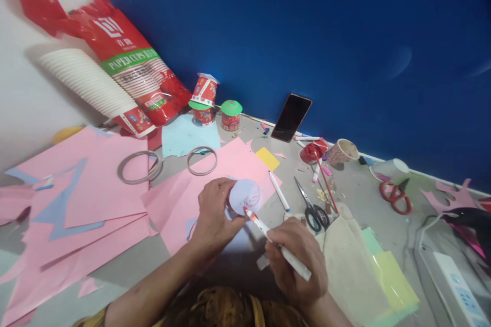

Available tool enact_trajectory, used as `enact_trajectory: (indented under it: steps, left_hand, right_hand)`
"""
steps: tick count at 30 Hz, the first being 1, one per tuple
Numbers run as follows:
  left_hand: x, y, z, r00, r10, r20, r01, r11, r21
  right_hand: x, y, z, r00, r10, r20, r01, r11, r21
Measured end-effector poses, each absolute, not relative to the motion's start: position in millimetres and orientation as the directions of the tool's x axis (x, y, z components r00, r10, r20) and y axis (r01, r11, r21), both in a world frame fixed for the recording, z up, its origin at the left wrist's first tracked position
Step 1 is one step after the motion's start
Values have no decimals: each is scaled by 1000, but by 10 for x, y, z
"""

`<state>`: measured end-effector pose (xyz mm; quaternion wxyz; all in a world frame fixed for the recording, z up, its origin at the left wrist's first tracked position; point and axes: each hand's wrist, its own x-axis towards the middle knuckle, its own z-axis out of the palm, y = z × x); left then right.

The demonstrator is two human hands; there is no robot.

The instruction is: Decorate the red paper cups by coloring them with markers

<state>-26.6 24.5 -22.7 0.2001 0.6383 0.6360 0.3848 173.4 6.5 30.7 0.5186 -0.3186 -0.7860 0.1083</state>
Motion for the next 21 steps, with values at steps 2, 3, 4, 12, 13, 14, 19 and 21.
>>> enact_trajectory:
  steps: [2,3,4,12,13,14,19,21]
  left_hand:
    - [-260,244,-224,-101,966,236,658,-113,745]
    - [-257,244,-225,-99,967,235,658,-113,744]
    - [-255,244,-227,-97,967,234,660,-114,743]
    - [-267,241,-277,-95,959,266,687,-130,715]
    - [-268,238,-281,-94,958,270,688,-133,713]
    - [-269,235,-283,-92,957,275,689,-138,712]
    - [-276,227,-285,-85,952,296,686,-160,710]
    - [-276,228,-285,-85,950,301,684,-164,710]
  right_hand:
    - [1727,67,305,-252,611,750,384,775,-502]
    - [1722,67,302,-249,608,753,384,776,-500]
    - [1719,66,297,-249,608,754,386,777,-498]
    - [1717,57,270,-263,611,747,360,780,-511]
    - [1715,57,269,-261,611,748,359,780,-512]
    - [1712,57,269,-254,608,752,359,781,-511]
    - [1710,60,291,-249,608,754,370,779,-506]
    - [1717,58,303,-250,612,750,376,775,-508]
